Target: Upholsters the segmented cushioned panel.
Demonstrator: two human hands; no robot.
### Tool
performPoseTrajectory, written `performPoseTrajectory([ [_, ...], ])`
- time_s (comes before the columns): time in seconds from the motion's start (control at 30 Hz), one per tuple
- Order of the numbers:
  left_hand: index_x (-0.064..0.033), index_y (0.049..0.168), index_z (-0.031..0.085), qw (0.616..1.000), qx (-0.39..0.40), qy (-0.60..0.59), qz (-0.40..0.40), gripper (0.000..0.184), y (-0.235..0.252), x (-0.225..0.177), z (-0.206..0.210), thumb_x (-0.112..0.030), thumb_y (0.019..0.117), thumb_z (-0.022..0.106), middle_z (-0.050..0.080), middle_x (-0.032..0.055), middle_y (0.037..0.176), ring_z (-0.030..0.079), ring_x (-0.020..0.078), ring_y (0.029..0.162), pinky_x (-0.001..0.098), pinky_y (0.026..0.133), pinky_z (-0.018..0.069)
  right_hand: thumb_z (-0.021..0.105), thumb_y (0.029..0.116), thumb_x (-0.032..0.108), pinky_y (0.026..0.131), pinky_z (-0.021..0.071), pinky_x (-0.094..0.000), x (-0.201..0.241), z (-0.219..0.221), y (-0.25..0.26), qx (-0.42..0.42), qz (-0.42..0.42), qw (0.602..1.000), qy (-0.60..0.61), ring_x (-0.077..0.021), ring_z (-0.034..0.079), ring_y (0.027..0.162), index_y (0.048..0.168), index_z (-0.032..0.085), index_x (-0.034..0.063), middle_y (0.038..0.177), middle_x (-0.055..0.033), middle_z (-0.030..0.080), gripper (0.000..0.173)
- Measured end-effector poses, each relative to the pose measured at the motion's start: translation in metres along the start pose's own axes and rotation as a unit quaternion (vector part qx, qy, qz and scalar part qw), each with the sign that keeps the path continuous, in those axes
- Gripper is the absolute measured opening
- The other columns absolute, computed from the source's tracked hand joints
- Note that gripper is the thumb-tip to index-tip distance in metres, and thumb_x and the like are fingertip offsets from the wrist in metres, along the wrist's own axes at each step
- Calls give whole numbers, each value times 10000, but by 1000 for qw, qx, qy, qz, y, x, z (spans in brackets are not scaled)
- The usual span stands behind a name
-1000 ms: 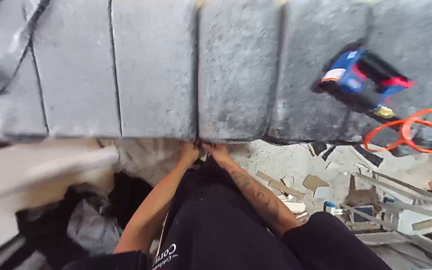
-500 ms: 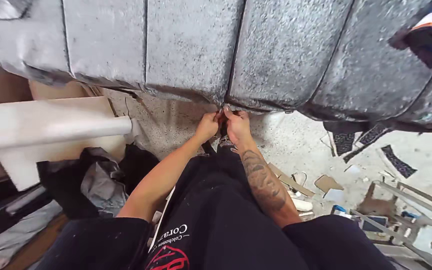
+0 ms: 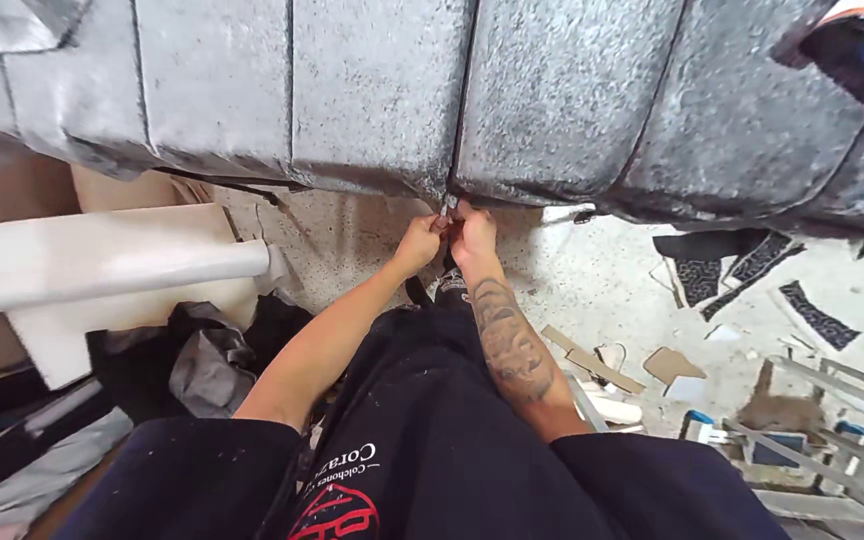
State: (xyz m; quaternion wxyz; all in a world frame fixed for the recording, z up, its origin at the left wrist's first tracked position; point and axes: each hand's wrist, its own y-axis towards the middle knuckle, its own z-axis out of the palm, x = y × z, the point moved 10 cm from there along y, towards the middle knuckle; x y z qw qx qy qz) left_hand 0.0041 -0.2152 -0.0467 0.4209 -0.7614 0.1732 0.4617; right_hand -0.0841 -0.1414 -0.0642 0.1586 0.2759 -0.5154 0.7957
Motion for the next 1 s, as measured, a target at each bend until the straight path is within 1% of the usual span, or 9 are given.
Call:
performPoseTrajectory([
  [0.17, 28, 1073, 668, 999, 27, -46, -8, 275, 12, 6, 6, -164, 1078, 471, 688, 94, 956, 656, 121, 887, 344, 853, 563, 589, 1033, 354, 709, 547, -306, 19, 28, -26, 142, -18, 981, -129, -103, 629, 755, 989, 678, 93, 831, -3, 663, 279],
  [0.3, 23, 1150, 695, 998, 40, 42, -24, 273, 39, 13, 0, -161, 1047, 522, 716, 159, 1085, 680, 219, 1023, 434, 954, 552, 588, 1038, 384, 723, 564, -414, 68, 9, -61, 76, -108, 910, -394, -170, 676, 793, 1040, 750, 73, 911, -70, 725, 351],
  [0.4, -62, 1282, 682, 963, 77, 205, -155, 446, 46, 4, -7, -376, 1082, 436, 669, 202, 1309, 602, 360, 1282, 614, 1079, 448, 517, 1010, 36, 903, 607, -435, 59, -37, -33, 24, -20, 993, -111, -284, 728, 1013, 1234, 587, -80, 1124, -204, 716, 262],
  [0.5, -22, 1305, 657, 955, 89, 228, -170, 440, 43, -11, -3, -338, 1079, 451, 653, 226, 1321, 598, 365, 1286, 593, 1088, 445, 392, 962, 69, 885, 554, -527, 64, -45, 15, 21, -32, 967, 252, -304, 650, 984, 1151, 504, 40, 1049, -171, 636, 221],
  [0.6, -18, 1185, 699, 986, 48, 122, -100, 311, 38, -5, -2, -175, 1067, 458, 715, 112, 1119, 674, 172, 1046, 393, 978, 539, 366, 1047, 465, 891, 548, -553, 79, -18, 20, 61, -31, 933, 353, -258, 670, 964, 1087, 579, 132, 964, -92, 673, 397],
  [0.67, 20, 1067, 689, 996, 46, 54, -44, 297, 27, -11, 4, -128, 1080, 432, 669, 66, 947, 621, 90, 864, 302, 848, 538, 456, 952, 244, 831, 545, -571, 82, -15, 7, 33, -16, 925, 378, -289, 657, 909, 1018, 541, 108, 923, -125, 642, 173],
  [0.77, 23, 1008, 673, 996, 70, 33, -37, 294, 18, -13, 15, -144, 1079, 442, 612, 32, 847, 568, 69, 764, 282, 760, 515, 472, 845, 128, 822, 538, -590, 88, -21, -5, -13, 2, 923, 386, -319, 637, 977, 1100, 478, 89, 1046, -165, 610, 258],
  [0.9, 14, 1260, 661, 974, 135, 155, -99, 354, 23, 3, 4, -233, 1079, 483, 693, 172, 1204, 654, 219, 1136, 423, 1041, 504, 452, 963, 227, 805, 559, -550, 72, -37, -13, -10, 31, 949, 314, -291, 661, 923, 1104, 523, 90, 979, -141, 653, 209],
  [1.0, 67, 1481, 460, 895, 285, 293, -181, 517, 17, -37, 0, -201, 1052, 568, 444, 279, 1546, 394, 363, 1477, 503, 1228, 268, 491, 1029, 13, 931, 606, -461, 94, -66, -44, 68, 55, 993, -73, -303, 726, 1015, 1271, 524, -84, 1103, -209, 719, 263],
])
